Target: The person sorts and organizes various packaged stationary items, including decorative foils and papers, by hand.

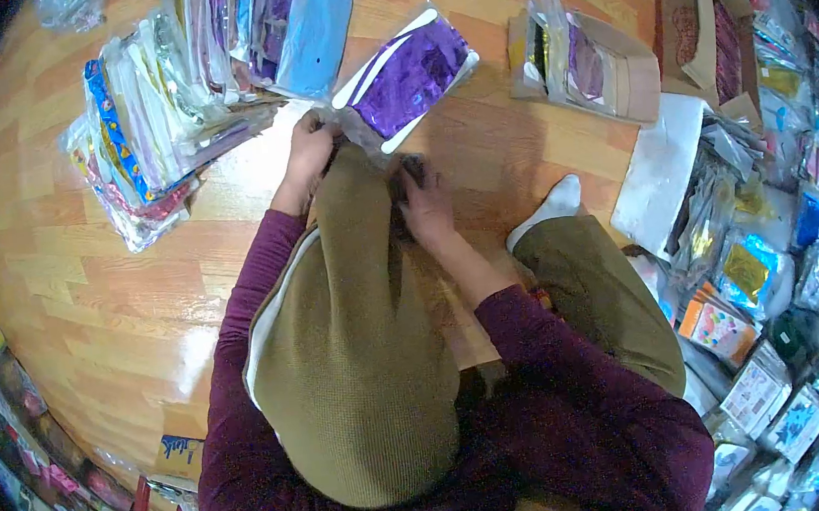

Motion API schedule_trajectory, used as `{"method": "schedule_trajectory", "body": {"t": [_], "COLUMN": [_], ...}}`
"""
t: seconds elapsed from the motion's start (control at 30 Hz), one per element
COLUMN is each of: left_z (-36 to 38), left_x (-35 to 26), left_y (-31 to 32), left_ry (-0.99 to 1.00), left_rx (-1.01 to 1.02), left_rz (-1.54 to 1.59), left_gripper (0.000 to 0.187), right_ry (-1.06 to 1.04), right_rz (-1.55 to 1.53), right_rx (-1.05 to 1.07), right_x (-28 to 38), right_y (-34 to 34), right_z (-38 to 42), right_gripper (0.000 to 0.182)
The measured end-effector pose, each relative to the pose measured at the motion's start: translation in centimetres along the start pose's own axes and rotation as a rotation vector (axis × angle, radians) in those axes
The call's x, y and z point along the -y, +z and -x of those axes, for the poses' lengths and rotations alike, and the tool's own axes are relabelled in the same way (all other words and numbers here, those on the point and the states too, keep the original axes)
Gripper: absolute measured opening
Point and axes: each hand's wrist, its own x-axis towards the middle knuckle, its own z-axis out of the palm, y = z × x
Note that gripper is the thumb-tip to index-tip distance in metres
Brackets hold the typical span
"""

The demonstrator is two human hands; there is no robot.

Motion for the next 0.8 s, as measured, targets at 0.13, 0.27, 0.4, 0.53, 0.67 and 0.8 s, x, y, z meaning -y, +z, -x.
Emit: {"method": "schedule_trajectory", "body": {"t": [0.13,0.27,0.4,0.53,0.67,0.8], "left_z": [2.0,3.2,3.7,2.7,2.7,1.3], "left_x": [-0.1,0.9,-0.6,0.7,-0.4,1.6], "left_y": [-1.4,-2.8,-3.1,-3.0,-1.8,-1.0], "left_ry": [-0.328,-0.392,-0.422,-0.432,-0.394,-0.234], "left_rx": [0.086,0.121,0.267,0.213,0.213,0.092], "left_rz": [0.573,0.731,0.609,0.522,0.561,0.096], "left_gripper": [0.005,0.011,0.011,0.015,0.023,0.045], "right_ry": [0.174,0.148,-0.091,-0.456,-0.428,-0.446], "right_rz": [-0.323,-0.442,-0.591,-0.248,-0.148,-0.212], "right_rx": [-0.013,-0.383,-0.408,-0.245,-0.108,-0.09], "right_x": [-5.2,-6.8,-2.6,2.0,2.6,1.1], "right_y": [0.1,-5.7,-9.6,-5.2,-1.8,-1.3], "right_z": [-1.7,-5.1,-10.0,-11.8,-10.5,-10.7], "right_gripper": [0.034,0.027,0.027,0.036,0.041,0.041]}}
